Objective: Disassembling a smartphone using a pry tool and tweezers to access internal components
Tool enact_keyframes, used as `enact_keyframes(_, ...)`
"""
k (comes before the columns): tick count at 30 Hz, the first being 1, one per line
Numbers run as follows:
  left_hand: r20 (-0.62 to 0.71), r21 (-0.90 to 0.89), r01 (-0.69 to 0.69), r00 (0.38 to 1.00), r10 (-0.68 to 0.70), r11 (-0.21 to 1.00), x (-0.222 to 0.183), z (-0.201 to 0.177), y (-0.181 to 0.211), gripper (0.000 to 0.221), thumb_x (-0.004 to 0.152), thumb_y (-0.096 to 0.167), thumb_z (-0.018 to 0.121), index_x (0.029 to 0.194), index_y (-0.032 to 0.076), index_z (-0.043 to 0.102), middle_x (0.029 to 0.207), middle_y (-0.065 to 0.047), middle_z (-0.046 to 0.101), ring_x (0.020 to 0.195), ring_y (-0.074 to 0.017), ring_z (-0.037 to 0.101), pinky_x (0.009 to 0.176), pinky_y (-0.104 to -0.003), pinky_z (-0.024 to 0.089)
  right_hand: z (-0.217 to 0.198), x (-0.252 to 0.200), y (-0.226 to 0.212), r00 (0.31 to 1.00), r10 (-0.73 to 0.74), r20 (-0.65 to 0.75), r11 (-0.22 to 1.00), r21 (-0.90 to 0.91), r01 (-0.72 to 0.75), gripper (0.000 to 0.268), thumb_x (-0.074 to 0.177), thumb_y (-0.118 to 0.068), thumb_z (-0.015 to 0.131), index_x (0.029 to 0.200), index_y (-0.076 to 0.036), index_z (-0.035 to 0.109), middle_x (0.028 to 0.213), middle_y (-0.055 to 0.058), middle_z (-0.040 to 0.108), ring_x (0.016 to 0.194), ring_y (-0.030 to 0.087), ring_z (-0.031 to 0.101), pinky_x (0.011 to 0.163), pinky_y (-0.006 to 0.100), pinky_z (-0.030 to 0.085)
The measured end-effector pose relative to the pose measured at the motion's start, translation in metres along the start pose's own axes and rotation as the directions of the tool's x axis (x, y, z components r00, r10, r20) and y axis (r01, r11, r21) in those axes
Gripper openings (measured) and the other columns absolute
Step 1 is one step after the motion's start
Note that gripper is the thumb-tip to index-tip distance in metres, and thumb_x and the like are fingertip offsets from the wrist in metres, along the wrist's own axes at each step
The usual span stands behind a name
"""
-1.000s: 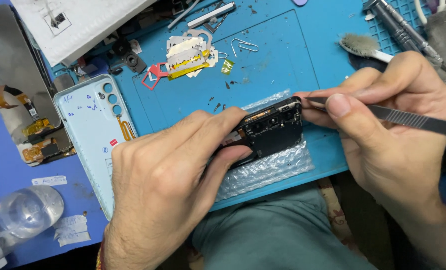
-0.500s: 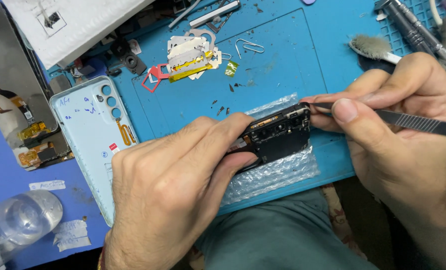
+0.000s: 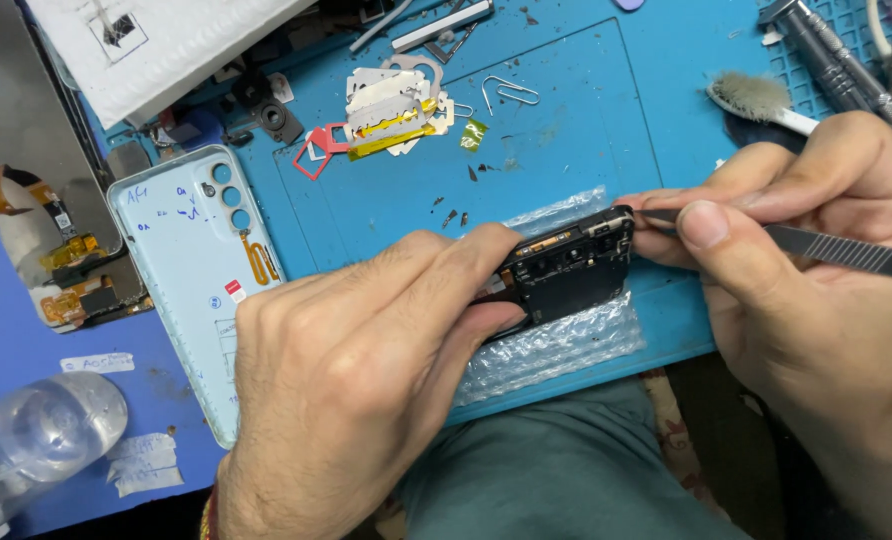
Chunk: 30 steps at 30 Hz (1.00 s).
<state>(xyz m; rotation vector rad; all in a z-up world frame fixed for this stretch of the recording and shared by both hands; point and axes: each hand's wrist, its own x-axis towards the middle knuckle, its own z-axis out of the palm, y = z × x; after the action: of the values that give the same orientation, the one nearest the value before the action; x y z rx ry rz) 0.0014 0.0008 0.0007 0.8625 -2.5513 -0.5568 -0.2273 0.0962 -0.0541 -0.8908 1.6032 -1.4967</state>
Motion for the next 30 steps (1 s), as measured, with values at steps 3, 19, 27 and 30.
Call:
enact_keyframes(3,-0.005,0.008,-0.011,1.000,0.011,1.000,-0.001,0.001,0.000,0.023,0.110,0.025,0.070,0.126,0.009,0.070,0.097,-0.002,0.070,0.075,-0.0215,0.069,0.056,-0.038,0.045,0.001,0.001,-0.001,1.000,0.023,-0.013,0.999,0.043,-0.023,0.030,0.107,0.000,0.071,0.105,-0.012,0.044,0.099,0.013,0.065,0.105,0.028,0.085,0.086,0.025,0.074)
enact_keyframes(19,-0.042,0.088,-0.017,0.999,0.021,0.996,-0.007,0.001,0.006,0.015,0.111,0.022,0.075,0.122,0.014,0.070,0.095,0.003,0.070,0.071,-0.0203,0.065,0.053,-0.039,0.041,-0.074,0.151,-0.009,0.211,0.092,0.973,0.946,-0.151,0.287,0.030,0.089,-0.010,0.065,0.115,-0.005,0.079,0.132,0.020,0.084,0.133,0.034,0.083,0.106,0.042,0.072)
enact_keyframes(27,-0.034,0.119,0.001,0.999,0.003,0.993,-0.012,0.000,0.001,0.018,0.109,0.025,0.081,0.119,0.019,0.067,0.085,0.004,0.062,0.067,-0.0214,0.064,0.043,-0.043,0.036,-0.122,0.231,0.073,-0.077,0.359,0.930,0.899,-0.323,0.294,0.046,0.100,-0.027,0.056,0.136,-0.013,0.080,0.152,0.012,0.079,0.148,0.026,0.069,0.117,0.045,0.058)
enact_keyframes(30,-0.011,0.081,-0.031,0.999,0.032,0.996,-0.011,-0.002,-0.004,0.014,0.110,0.017,0.077,0.112,0.018,0.063,0.085,0.006,0.063,0.066,-0.0220,0.063,0.038,-0.043,0.032,-0.153,0.264,0.106,-0.140,0.702,0.698,0.686,-0.611,0.396,0.051,0.096,-0.025,0.063,0.146,-0.021,0.075,0.161,-0.010,0.073,0.150,0.002,0.065,0.117,0.026,0.058)
